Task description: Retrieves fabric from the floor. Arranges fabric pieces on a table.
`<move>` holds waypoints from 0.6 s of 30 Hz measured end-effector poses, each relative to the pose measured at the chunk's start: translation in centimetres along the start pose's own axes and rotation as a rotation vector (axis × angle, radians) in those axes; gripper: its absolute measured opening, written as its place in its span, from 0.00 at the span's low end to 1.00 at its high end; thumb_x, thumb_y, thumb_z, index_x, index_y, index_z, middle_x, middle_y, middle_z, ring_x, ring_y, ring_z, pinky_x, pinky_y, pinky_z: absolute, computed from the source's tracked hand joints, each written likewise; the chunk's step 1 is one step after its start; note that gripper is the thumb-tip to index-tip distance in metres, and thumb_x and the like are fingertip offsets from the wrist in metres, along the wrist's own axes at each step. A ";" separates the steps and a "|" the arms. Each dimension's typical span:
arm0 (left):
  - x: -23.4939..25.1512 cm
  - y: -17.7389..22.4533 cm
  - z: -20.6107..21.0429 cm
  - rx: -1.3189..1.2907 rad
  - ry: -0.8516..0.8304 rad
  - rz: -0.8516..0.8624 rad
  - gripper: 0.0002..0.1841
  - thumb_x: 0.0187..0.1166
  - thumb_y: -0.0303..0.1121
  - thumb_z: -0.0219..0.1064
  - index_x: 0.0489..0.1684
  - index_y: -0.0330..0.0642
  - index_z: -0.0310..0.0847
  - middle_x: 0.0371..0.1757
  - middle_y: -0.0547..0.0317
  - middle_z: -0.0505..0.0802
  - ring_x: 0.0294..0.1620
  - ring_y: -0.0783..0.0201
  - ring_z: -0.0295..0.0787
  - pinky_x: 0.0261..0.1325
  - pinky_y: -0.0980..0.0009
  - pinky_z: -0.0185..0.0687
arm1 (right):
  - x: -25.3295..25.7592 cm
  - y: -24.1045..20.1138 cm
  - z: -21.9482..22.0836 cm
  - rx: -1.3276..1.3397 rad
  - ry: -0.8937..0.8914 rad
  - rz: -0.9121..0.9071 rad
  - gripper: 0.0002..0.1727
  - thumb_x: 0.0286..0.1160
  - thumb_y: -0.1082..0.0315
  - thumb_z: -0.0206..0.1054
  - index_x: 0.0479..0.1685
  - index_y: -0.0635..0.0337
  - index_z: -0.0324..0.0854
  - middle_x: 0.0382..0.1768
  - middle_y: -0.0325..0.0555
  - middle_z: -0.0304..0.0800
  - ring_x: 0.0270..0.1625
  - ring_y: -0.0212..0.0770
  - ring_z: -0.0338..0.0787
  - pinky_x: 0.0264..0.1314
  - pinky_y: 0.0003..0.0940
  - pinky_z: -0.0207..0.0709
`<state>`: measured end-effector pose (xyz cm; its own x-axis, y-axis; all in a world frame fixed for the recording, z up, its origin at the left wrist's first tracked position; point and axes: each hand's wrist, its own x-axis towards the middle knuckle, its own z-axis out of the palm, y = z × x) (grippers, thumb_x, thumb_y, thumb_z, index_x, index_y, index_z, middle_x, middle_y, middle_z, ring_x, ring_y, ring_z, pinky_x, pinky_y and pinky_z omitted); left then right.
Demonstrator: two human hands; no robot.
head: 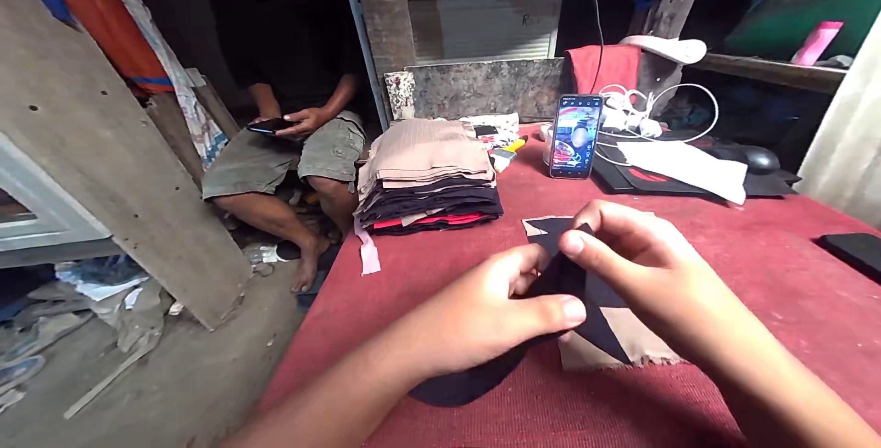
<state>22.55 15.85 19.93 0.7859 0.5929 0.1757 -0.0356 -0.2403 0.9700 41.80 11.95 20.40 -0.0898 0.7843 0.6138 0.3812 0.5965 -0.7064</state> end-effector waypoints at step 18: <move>2.5 0.5 0.1 -0.053 0.060 -0.145 0.13 0.72 0.20 0.59 0.48 0.43 0.83 0.41 0.70 0.93 0.46 0.80 0.90 0.52 0.77 0.86 | 8.3 -6.2 -9.4 -0.673 -0.119 -0.469 0.07 0.81 0.57 0.66 0.38 0.45 0.86 0.22 0.16 0.78 0.22 0.07 0.72 0.22 0.06 0.66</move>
<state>24.52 17.14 20.87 0.7469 0.6637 0.0414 0.0417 -0.1089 0.9932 47.29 13.15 33.18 -0.4589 0.5146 0.7243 0.7459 0.6660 -0.0006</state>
